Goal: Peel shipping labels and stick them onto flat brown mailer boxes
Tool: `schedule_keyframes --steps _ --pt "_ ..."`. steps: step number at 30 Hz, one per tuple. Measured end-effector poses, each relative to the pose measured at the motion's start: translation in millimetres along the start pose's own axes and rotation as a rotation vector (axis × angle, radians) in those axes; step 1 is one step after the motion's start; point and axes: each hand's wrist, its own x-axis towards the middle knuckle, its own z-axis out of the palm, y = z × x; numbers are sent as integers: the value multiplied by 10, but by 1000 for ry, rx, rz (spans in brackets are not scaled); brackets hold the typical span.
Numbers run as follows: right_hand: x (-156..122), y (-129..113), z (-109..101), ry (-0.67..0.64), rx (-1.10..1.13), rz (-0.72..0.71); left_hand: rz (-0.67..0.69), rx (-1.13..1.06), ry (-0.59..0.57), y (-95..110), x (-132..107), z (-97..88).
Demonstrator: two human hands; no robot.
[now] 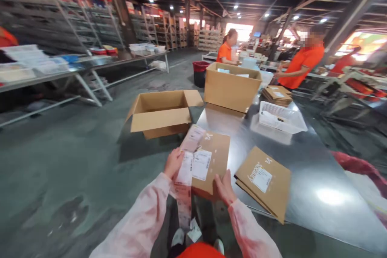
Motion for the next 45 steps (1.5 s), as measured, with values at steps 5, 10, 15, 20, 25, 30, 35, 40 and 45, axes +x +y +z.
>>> schedule_keyframes --steps 5,10,15,20,25,30,35,40,45 --pt "-153 251 -509 248 242 211 -97 -291 -181 212 -401 64" --pt "-318 921 -1644 481 268 556 -286 -620 -370 314 -943 50" --pt "-428 356 -1539 178 258 378 -118 -509 -508 143 -1366 123" --pt "-709 -905 -683 -297 916 135 12 -379 -577 88 -1459 152" --pt "-501 -1090 -655 -379 879 93 17 -478 -271 68 -1280 82" --pt "5 -1105 -902 -363 518 -34 45 -476 -252 -12 -1309 140" --pt "-22 -1140 -797 -321 392 -82 31 -424 -38 -201 -1306 264" --pt "334 -834 -293 -189 278 -127 -102 -466 -193 -418 -1087 263" --pt "1058 -489 211 -13 -3 -14 -333 -510 -501 -1010 -1246 58"
